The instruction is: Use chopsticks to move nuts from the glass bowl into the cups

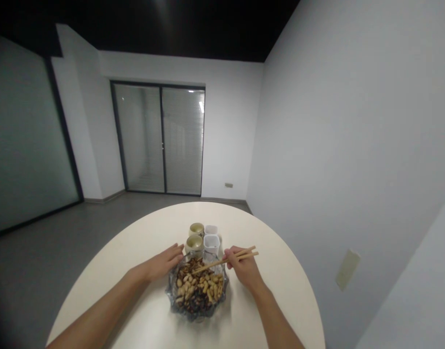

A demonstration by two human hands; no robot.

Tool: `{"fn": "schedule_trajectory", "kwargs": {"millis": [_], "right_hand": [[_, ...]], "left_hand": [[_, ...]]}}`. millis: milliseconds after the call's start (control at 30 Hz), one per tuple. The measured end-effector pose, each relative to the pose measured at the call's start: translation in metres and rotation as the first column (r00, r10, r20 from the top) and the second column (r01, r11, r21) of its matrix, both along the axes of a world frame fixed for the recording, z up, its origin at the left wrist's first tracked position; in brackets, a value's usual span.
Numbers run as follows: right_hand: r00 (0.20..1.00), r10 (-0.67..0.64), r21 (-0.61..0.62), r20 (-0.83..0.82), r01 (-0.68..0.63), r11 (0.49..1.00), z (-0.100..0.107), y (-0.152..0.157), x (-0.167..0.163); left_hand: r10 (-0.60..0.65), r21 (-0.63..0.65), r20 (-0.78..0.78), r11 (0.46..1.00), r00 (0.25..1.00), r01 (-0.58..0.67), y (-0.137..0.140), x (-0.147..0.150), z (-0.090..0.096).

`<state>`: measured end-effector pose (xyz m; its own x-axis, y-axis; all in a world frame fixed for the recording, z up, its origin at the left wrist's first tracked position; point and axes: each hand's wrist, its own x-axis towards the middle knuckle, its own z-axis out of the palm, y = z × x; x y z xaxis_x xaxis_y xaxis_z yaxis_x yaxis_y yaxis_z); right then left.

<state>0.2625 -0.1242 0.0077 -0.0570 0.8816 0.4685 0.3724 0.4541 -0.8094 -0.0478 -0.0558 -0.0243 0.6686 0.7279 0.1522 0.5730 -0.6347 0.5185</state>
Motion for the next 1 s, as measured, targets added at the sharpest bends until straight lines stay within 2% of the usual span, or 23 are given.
{"fn": "schedule_trajectory", "kwargs": {"millis": [833,1000], "right_hand": [[0.995,-0.079,0.089,-0.065,0.084,0.992,-0.0015,0.0047,0.0073],[0.996,-0.074,0.069,-0.04,0.077,0.995,-0.0009,0.0037,0.0049]], "left_hand": [[0.003,0.015,-0.004,1.0,1.0,-0.003,0.0018,-0.0013,-0.0032],[0.01,0.009,0.023,1.0,1.0,-0.01,-0.0006,-0.0008,-0.0006]]}}
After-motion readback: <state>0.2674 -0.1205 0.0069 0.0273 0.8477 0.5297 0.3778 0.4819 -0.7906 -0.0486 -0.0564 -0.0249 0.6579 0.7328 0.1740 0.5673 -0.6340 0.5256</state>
